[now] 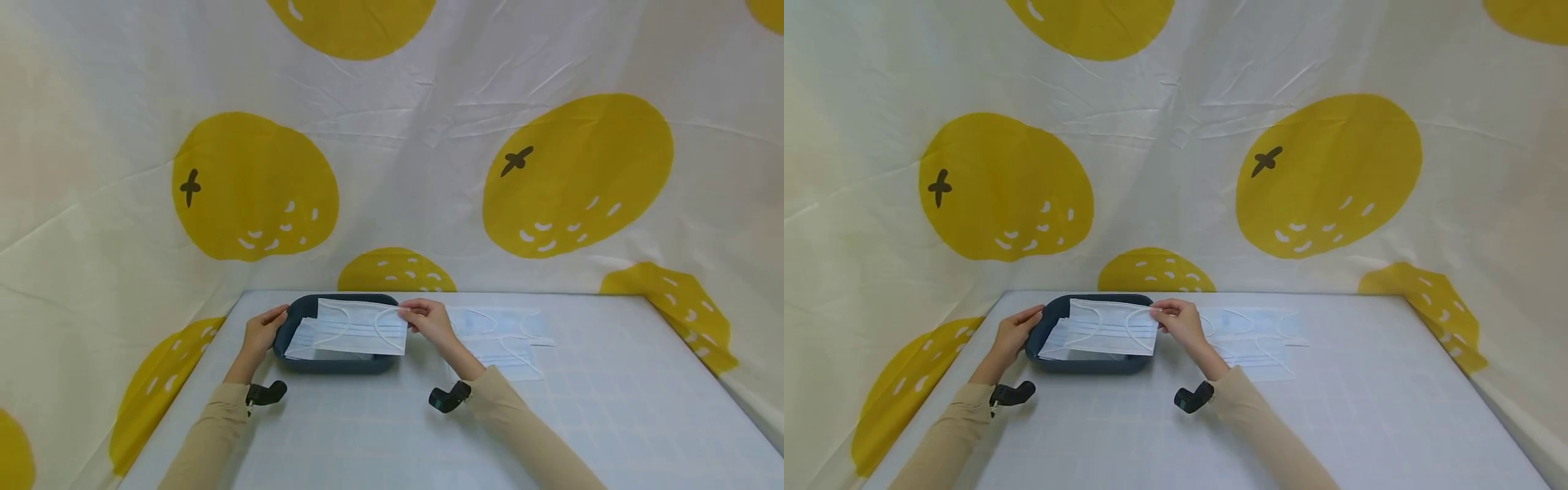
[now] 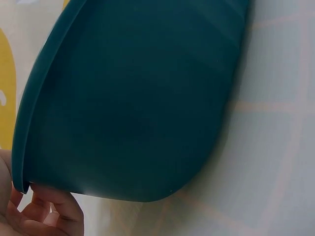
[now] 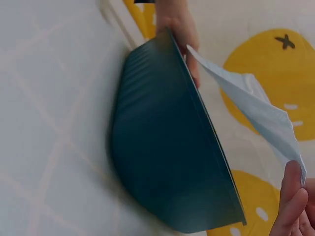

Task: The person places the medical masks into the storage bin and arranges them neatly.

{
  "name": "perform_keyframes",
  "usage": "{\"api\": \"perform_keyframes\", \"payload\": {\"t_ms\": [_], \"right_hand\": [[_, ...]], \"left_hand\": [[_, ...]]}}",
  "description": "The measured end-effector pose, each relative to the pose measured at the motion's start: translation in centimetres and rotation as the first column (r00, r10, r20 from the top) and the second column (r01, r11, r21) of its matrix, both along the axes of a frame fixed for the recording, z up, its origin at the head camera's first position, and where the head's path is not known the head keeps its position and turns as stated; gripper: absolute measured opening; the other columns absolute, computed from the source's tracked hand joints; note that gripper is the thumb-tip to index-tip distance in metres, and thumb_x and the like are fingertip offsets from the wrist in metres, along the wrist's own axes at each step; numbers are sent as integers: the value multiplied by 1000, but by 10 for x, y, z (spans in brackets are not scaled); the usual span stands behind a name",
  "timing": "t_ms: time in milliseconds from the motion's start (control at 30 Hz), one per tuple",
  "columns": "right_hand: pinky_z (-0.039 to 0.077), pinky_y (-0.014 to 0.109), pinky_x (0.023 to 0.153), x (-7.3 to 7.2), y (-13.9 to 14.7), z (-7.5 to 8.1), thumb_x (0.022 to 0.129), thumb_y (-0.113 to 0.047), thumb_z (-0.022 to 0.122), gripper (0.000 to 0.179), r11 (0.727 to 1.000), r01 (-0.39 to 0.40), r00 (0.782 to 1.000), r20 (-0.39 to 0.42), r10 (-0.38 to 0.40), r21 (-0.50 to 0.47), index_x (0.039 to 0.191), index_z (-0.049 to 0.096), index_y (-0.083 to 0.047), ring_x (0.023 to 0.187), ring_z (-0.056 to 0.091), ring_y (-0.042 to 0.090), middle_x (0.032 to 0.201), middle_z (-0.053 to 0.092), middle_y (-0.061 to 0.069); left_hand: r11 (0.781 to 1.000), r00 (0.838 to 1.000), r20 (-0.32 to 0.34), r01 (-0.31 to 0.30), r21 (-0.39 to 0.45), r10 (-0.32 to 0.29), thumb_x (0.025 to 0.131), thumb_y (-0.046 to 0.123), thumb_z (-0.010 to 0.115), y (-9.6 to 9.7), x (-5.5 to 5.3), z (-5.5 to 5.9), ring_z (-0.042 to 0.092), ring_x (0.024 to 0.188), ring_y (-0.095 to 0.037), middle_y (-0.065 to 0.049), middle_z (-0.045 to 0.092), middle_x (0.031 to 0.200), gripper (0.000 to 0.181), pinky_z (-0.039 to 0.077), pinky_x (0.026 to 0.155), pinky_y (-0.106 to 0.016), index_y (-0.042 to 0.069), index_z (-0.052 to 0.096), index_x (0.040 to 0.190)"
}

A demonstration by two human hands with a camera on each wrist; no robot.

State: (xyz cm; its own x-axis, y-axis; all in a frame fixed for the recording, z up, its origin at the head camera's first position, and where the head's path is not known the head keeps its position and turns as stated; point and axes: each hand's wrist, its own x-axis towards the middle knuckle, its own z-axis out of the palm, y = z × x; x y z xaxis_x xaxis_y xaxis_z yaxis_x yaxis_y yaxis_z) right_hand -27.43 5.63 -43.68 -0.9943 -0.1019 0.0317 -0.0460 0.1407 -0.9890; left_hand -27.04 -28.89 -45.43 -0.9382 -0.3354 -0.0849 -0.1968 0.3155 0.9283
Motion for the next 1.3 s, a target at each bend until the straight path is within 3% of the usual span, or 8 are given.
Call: {"api": "perform_keyframes", "payload": {"t_ms": [267, 400, 900, 1300], "right_hand": [[49, 19, 60, -3, -20, 3, 87, -17, 71, 21, 999, -35, 999, 27, 35, 11, 104, 73, -5, 64, 55, 13, 90, 74, 9], [48, 18, 59, -5, -28, 4, 88, -18, 70, 21, 998, -59, 998, 6, 59, 22, 104, 73, -5, 63, 54, 11, 91, 74, 10], [53, 20, 62, -5, -47, 1, 88, -19, 70, 18, 995, -52, 999, -2, 53, 80, 100, 75, -6, 65, 57, 11, 90, 74, 11], [52, 20, 57, -4, -56, -1, 89, -19, 70, 18, 981, -110, 988, -88, 125, 158, 101, 74, -6, 77, 68, 31, 90, 75, 13]], "left_hand": [[1000, 1000, 26, -9, -5, 9, 100, 17, 52, -3, 1, -4, 40, 137, -33, -20, 47, 144, 40, 35, 112, -46, 2, 52, 137], [1000, 1000, 1, -18, -15, 18, 99, 17, 53, -3, 1, -5, 41, 136, -33, -21, 49, 142, 39, 35, 112, -45, 1, 53, 135], [1000, 1000, -13, -16, -16, 16, 99, 16, 53, -1, -4, -8, 44, 134, -33, -20, 50, 141, 39, 37, 111, -44, 1, 54, 135], [1000, 1000, -10, -9, -14, 9, 100, 15, 50, -1, -2, -7, 44, 134, -32, -21, 48, 143, 39, 38, 110, -44, 1, 52, 136]]}}
